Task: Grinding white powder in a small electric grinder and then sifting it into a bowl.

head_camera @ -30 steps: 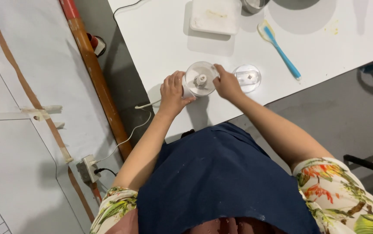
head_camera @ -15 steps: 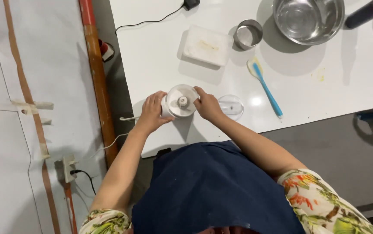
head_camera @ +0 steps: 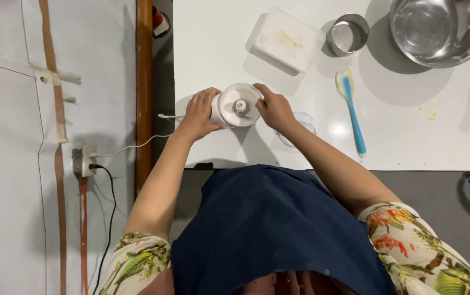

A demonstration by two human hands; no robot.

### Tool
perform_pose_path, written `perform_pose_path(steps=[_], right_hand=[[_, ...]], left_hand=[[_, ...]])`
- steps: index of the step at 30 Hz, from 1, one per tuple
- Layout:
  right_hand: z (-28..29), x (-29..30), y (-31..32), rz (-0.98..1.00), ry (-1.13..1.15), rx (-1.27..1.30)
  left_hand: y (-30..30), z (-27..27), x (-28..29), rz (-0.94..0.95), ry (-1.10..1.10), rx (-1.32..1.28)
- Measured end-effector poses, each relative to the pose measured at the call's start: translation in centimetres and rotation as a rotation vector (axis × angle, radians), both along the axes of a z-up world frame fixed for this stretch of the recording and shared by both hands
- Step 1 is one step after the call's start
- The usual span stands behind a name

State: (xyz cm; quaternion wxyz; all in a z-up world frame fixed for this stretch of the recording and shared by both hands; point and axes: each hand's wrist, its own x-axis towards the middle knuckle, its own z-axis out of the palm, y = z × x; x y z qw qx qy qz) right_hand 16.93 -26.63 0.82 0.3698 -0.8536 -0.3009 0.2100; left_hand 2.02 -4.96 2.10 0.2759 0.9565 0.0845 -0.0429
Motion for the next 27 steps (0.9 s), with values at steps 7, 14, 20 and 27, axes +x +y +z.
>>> perform_pose_path(steps=[7,14,20,27], right_hand=[[4.0,3.9,-2.6,0.019,-0.034,0.046],[3.2,6.7,-14.0,-0.462,0.088,0.033],[-10.4,6.8,-24.5,-0.653,-0.064,-0.069],[-9.1,5.7,-23.9,-0.728,0.335,-0.005]], left_hand=[[0.4,0.1,-0.4,-0.002,0.036,-0.021],[1.2,-2.0,-0.5,-0.066,-0.064,0.008],[-1.5,3.0,1.9,-0.062,0.051,0.125],[-14.4,-1.7,7.9,-0.394,-0.155,0.140]])
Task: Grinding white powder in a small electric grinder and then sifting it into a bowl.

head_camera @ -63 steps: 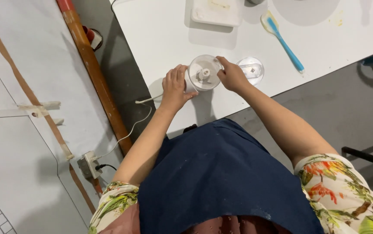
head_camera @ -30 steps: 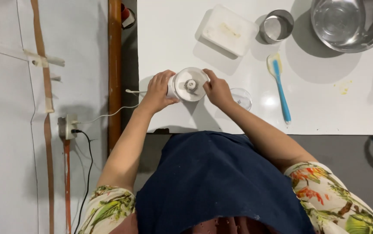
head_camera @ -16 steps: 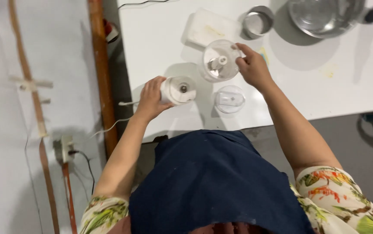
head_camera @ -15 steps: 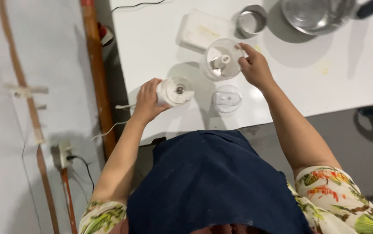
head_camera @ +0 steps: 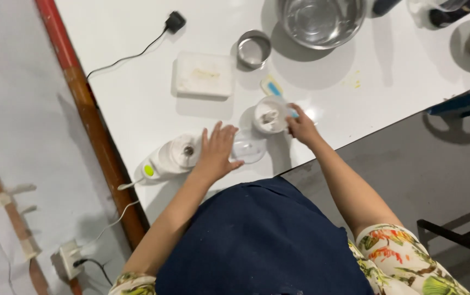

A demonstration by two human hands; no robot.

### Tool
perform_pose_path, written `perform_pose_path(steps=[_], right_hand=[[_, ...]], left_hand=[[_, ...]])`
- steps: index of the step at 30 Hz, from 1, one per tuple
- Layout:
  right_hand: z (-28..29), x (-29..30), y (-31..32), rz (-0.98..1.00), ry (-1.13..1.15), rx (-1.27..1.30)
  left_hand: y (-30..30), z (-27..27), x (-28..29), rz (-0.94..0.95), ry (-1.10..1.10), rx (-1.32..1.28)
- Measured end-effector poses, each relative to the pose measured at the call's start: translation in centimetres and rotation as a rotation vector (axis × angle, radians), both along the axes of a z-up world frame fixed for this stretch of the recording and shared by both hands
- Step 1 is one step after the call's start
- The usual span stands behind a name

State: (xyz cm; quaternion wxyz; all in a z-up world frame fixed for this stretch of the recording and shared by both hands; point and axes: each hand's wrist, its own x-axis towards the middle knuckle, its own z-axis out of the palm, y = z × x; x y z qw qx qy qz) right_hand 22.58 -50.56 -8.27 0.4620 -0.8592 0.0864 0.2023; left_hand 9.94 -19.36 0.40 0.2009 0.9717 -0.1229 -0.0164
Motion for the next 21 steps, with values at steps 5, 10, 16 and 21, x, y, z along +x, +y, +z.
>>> perform_pose_path(steps=[5,10,16,21], right_hand=[[3.3,5.1,-2.4,0.158,0.010,0.053],[-1.2,15.1,-6.8,0.253,-0.395,-0.201],[-0.3,19.0,-5.7,-0.012,-0.084,0.114],[-4.7,20.6,-7.7,-0.421,0.062,0.584]], left_hand=[[-5.8,-4.0,2.3,-0.058,0.247,0.353],[-7.0,-6.6,2.6,0.046,0.239,0.402],[-3.2,-8.8,3.2,0.239,0.166,0.461],[-3.6,-6.2,6.7,0.364,0.064,0.441]])
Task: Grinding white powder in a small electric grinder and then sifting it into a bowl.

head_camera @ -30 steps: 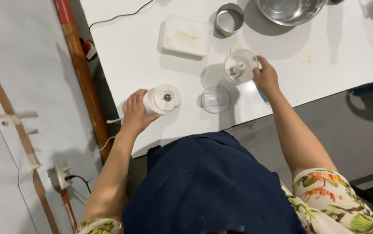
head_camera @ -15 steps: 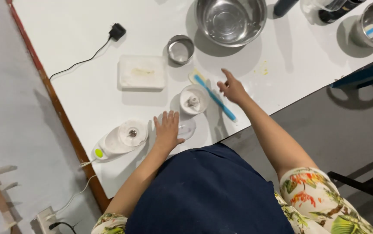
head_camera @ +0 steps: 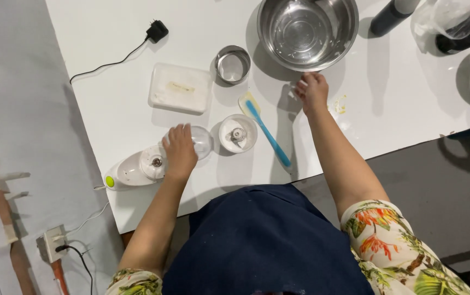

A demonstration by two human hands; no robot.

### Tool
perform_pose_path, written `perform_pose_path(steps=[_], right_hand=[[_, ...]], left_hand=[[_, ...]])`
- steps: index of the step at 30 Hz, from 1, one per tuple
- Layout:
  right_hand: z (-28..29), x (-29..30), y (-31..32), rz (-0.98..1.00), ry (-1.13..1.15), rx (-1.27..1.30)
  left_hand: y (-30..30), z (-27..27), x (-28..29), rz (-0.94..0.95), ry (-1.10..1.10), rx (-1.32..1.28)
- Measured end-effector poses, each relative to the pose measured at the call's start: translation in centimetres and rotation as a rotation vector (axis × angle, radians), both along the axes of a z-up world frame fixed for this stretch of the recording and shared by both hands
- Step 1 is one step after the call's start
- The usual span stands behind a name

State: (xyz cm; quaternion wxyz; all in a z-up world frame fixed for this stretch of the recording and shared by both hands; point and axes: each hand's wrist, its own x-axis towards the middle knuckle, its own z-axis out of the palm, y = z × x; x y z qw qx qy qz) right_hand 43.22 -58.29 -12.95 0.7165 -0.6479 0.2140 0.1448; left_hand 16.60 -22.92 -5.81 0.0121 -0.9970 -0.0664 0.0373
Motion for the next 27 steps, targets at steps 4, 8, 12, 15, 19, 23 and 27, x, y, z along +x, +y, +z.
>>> perform_pose_path(steps=[4,8,12,15,19,23,27], right_hand=[[1.9,1.0,-0.3,-0.263,0.068,0.401],[3.5,2.5,-1.5,-0.304,0.085,0.356],[6.9,1.2,-4.0,-0.275,0.010,0.119],[8.1,-1.5,-6.8,-0.147,-0.108,-0.049],[7.2,-4.7,-12.4,0.154,-0.269,-0.386],[9.1,-8.3,-14.6,0.259,-0.075,-0.512],[10.6,-11.7,-14.1,0.294,0.109,-0.572]], left_hand=[[-4.2,4.2,3.5,-0.067,-0.051,-0.552],[-8.1,5.6,4.9,-0.219,0.093,-0.569],[-8.2,2.0,4.9,-0.228,0.048,-0.473],[-6.9,1.4,4.7,-0.215,-0.006,-0.476],[-4.5,1.5,5.1,-0.197,0.016,-0.417],[-2.5,2.6,5.6,-0.175,0.112,-0.290],[-1.5,6.1,7.4,-0.196,0.327,-0.210]])
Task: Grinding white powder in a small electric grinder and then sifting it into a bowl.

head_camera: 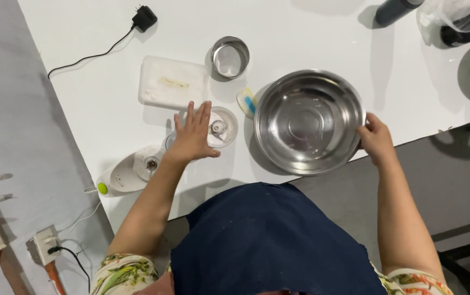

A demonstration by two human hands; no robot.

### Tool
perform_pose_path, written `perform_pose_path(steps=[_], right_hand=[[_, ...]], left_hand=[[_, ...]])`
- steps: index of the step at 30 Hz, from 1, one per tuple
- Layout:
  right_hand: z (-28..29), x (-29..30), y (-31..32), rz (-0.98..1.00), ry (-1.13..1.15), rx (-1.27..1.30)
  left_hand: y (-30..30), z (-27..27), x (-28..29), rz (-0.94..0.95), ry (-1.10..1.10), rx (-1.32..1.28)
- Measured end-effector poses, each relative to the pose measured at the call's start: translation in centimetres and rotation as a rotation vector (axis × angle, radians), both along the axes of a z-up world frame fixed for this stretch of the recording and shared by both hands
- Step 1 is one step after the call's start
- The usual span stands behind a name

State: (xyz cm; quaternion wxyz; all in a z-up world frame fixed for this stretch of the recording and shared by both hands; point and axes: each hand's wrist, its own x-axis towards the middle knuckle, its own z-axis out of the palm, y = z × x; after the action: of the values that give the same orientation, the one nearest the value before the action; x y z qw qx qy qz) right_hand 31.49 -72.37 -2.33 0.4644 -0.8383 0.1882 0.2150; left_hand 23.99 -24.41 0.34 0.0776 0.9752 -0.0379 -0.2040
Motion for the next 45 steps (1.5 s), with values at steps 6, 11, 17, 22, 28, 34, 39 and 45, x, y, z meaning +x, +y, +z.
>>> perform_pose_path(steps=[6,11,17,22,28,34,39,45], right_hand=[[-3.3,-4.0,0.7,-0.039,0.101,0.168],[-1.7,-4.1,3.0,0.275,-0.224,-0.432],[0.0,2.9,13.7,0.393,-0.666,-0.219],[-2.5,9.4,25.4,0.508,-0.697,-0.281],[-8.9,14.9,31.1,0.432,-0.375,-0.467],[-14.8,17.0,29.3,0.292,-0.422,-0.165],[0.5,11.2,20.1,0.429,-0.347,0.023],[-2.4,1.5,11.1,0.651,-0.260,-0.298]], left_hand=[[0.9,1.7,1.6,0.021,-0.005,-0.257],[2.5,1.0,2.7,0.251,-0.074,-0.340],[3.4,-4.9,0.4,0.388,-0.011,-0.230],[1.3,-7.1,-3.9,0.531,0.045,-0.372],[-0.9,-3.8,-4.0,0.814,0.158,-0.724],[-0.7,-4.4,-4.2,0.908,0.204,-0.839],[-0.9,-2.8,-3.9,0.793,0.134,-0.734],[-0.7,0.9,-2.4,0.671,0.020,-0.616]])
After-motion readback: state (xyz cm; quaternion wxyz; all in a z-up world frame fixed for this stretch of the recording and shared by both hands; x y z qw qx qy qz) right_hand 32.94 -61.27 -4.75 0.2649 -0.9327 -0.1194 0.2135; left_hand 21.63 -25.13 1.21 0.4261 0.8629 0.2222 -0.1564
